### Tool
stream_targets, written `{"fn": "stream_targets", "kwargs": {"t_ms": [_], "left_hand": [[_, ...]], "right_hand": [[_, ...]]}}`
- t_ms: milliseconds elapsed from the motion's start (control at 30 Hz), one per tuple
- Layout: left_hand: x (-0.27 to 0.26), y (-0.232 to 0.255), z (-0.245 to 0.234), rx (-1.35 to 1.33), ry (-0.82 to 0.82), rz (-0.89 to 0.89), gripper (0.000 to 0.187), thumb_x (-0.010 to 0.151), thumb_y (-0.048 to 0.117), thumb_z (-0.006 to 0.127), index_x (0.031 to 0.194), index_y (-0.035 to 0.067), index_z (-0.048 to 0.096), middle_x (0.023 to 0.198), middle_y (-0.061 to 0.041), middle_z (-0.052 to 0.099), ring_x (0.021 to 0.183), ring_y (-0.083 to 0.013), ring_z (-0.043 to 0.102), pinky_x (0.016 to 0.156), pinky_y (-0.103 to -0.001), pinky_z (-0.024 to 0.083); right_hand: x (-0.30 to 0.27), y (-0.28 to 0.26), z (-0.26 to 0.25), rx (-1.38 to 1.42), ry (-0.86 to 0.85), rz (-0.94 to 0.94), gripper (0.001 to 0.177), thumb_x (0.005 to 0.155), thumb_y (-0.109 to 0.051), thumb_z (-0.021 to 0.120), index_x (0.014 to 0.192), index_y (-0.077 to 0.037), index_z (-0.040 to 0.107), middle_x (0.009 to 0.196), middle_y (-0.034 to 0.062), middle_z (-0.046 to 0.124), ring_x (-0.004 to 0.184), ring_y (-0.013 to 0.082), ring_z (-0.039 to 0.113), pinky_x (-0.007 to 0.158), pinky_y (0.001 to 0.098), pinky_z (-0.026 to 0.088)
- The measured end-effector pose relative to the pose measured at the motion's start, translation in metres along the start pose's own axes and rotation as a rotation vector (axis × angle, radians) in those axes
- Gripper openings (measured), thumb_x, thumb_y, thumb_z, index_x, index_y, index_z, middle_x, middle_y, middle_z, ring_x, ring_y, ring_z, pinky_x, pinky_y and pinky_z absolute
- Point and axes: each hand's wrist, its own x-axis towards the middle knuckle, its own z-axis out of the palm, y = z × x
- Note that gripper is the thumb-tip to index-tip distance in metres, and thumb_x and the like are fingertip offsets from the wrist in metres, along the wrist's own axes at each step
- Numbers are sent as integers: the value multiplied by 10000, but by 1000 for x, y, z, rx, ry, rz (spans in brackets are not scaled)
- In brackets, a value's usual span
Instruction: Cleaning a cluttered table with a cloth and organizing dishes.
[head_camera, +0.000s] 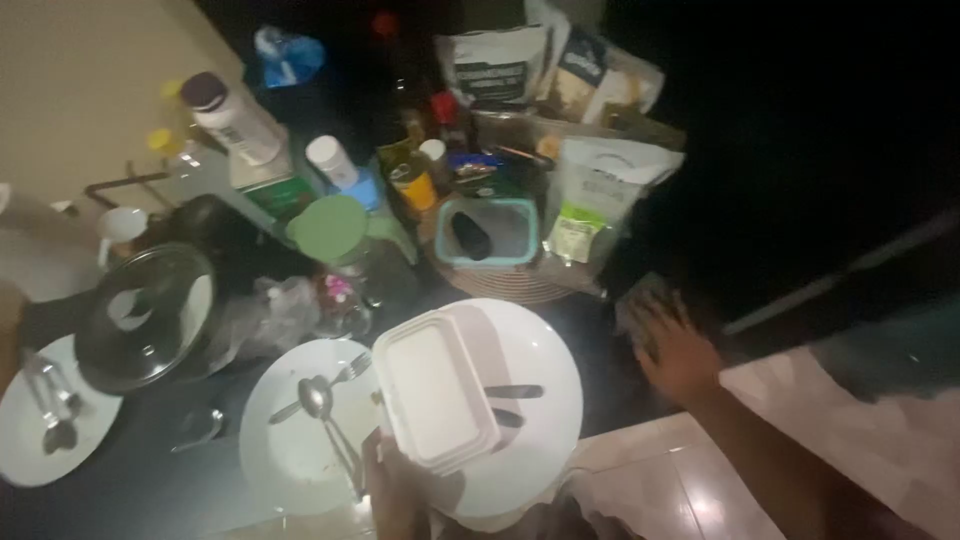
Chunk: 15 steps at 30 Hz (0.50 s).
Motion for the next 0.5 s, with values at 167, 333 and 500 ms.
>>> {"fn": "stream_targets", "kwargs": {"t_ms": [167, 333, 500], "left_hand": [[-27, 47, -38, 14, 136, 72, 392, 1032, 203, 401, 1361, 2, 470, 1102, -185, 666, 1012, -302, 701, 845, -423, 601], [35, -11, -135, 27, 152, 297, 430, 1050, 201, 432, 1386, -64, 473, 1159, -273, 678, 989, -349, 692, 804, -446, 577], [16, 25, -154, -44, 285, 308, 479, 1062, 249, 402, 1395, -93, 434, 1133, -252, 694, 982, -325, 715, 816, -422, 591]], "right_hand": [[-1, -45, -13, -1, -41, 103, 623, 944, -404, 522, 1513, -156, 457, 1607, 102, 362, 1510, 369, 242, 1177, 546, 277], [-36, -118, -27, -288, -429, -117, 679, 914, -446, 512, 1521, -154, 424, 1649, 91, 243, 1546, 380, 110, 1246, 552, 151], [-1, -115, -35, -64, -441, -274, 641, 930, -405, 537, 1544, -251, 438, 1672, 64, 281, 1528, 323, 148, 1222, 619, 79]]}}
